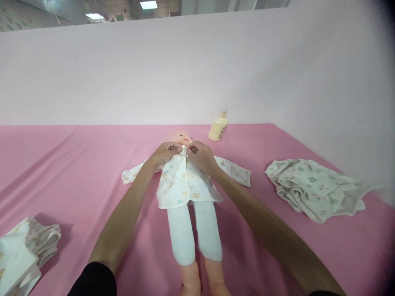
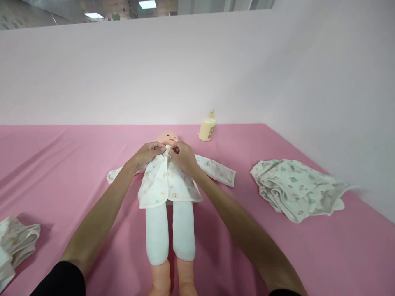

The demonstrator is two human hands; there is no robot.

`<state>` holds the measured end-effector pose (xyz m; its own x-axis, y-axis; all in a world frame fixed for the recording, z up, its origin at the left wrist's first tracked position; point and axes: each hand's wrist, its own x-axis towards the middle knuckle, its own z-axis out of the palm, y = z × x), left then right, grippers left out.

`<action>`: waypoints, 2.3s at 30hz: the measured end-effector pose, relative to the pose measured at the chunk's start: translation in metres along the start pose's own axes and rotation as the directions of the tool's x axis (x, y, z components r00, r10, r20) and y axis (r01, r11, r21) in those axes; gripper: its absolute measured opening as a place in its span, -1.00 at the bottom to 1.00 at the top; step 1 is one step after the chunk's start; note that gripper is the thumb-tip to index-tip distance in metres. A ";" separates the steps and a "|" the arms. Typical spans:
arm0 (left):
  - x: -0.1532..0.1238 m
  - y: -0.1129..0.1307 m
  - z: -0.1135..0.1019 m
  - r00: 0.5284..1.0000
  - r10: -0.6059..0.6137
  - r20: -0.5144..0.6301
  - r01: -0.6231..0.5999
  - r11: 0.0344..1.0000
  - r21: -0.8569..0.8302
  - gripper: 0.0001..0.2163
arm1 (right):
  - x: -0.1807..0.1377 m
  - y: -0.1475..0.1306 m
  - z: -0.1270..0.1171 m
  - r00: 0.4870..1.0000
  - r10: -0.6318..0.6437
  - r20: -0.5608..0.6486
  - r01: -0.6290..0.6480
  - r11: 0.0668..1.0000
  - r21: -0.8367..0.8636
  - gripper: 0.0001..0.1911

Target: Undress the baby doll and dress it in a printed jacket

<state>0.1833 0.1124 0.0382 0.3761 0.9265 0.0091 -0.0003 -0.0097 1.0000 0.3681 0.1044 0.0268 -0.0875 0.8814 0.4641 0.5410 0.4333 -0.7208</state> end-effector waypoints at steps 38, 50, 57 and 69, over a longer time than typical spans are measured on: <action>-0.002 0.003 -0.002 0.924 0.375 0.080 -0.302 0.584 0.753 -0.79 | 0.025 -0.038 -0.021 0.884 0.284 0.370 -0.302 0.953 -0.010 -0.76; 0.001 0.005 0.000 0.852 0.492 0.180 -0.386 0.358 0.850 -0.80 | 0.021 -0.031 -0.011 0.972 0.083 0.218 -0.023 0.964 -0.265 -0.85; -0.001 0.004 0.005 0.875 0.479 0.073 -0.356 0.531 0.769 -0.72 | 0.021 -0.027 -0.015 0.962 0.143 0.231 -0.144 0.989 -0.013 -0.83; 0.001 -0.002 0.008 0.947 0.320 -0.017 -0.291 0.881 0.373 -0.61 | 0.006 -0.012 -0.027 0.922 0.238 0.304 -0.346 0.859 0.378 -0.65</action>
<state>0.1906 0.1102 0.0367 0.3400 0.8810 0.3291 0.2359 -0.4186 0.8770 0.3836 0.0994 0.0522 -0.2067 0.9733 0.1000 0.1789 0.1381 -0.9741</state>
